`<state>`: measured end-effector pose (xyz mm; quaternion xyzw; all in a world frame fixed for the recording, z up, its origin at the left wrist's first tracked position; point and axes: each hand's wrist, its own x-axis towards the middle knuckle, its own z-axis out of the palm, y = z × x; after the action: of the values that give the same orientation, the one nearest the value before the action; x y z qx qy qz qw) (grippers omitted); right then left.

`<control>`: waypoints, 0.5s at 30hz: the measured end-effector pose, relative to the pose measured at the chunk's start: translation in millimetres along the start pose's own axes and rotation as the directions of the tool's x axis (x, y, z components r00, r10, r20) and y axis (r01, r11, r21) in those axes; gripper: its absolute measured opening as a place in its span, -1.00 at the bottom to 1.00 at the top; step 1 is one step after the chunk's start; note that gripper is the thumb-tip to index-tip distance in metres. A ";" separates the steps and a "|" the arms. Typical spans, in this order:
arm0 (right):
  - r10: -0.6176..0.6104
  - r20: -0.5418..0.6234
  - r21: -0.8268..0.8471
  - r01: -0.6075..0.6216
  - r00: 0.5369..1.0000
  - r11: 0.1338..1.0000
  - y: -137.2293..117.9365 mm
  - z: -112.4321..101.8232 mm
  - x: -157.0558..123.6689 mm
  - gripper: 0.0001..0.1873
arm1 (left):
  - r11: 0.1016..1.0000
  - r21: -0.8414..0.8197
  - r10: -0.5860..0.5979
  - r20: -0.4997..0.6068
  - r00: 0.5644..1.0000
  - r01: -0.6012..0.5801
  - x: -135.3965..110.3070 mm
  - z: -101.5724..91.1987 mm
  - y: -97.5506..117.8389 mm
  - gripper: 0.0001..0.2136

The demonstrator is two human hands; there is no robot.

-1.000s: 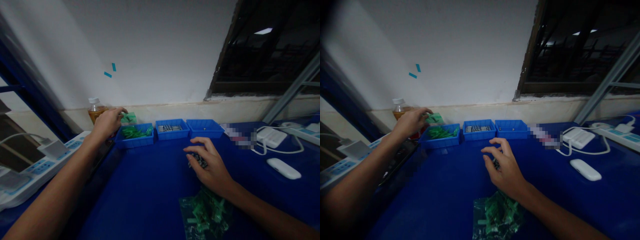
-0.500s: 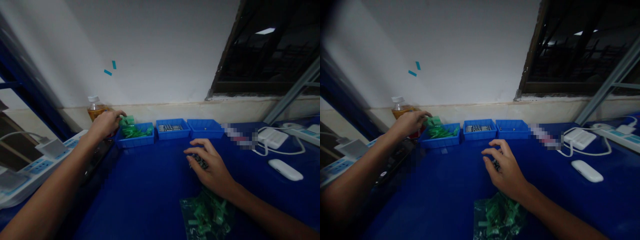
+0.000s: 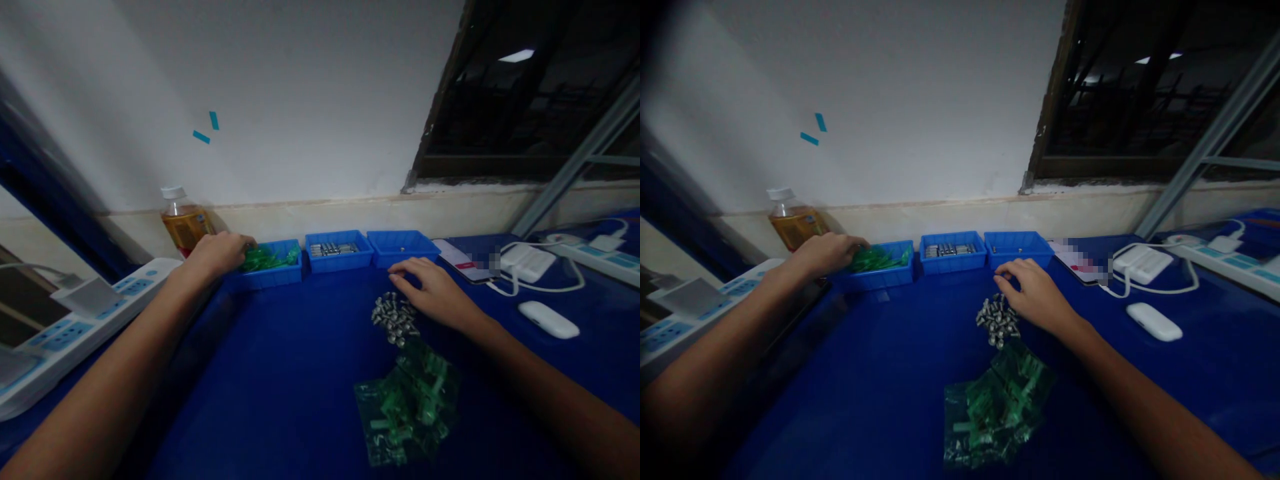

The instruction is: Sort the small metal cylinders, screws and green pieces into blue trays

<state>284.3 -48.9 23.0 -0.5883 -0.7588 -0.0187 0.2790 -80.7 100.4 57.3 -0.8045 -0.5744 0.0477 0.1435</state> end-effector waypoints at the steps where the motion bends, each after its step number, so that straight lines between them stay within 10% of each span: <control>1: 0.024 0.045 -0.019 -0.023 0.999 1.000 7.9 1.4 0.6 -0.76 | 1.000 -0.007 0.001 -0.005 1.000 -0.001 -1.1 -0.8 0.1 -0.63; 5: 0.022 0.212 -0.036 -0.014 0.977 0.999 26.5 9.9 0.0 -0.74 | 0.998 -0.040 0.045 -0.168 0.985 -0.053 -12.6 -14.1 12.1 -0.66; 9: 0.007 0.276 -0.003 -0.006 0.961 1.000 25.5 19.1 -0.3 -0.75 | 0.951 -0.097 0.226 -0.430 0.874 -0.293 -29.8 -34.9 51.2 -0.68; 15: 0.069 0.224 0.034 -0.079 0.972 0.996 9.6 32.2 1.2 -0.80 | 0.753 -0.138 0.550 -0.406 0.730 -0.644 -53.2 -32.0 131.0 -0.77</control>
<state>279.8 -33.4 -6.5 -0.6085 -0.7630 0.0740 0.2054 28.4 5.7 45.7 -0.9542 -0.2493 -0.1268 0.1063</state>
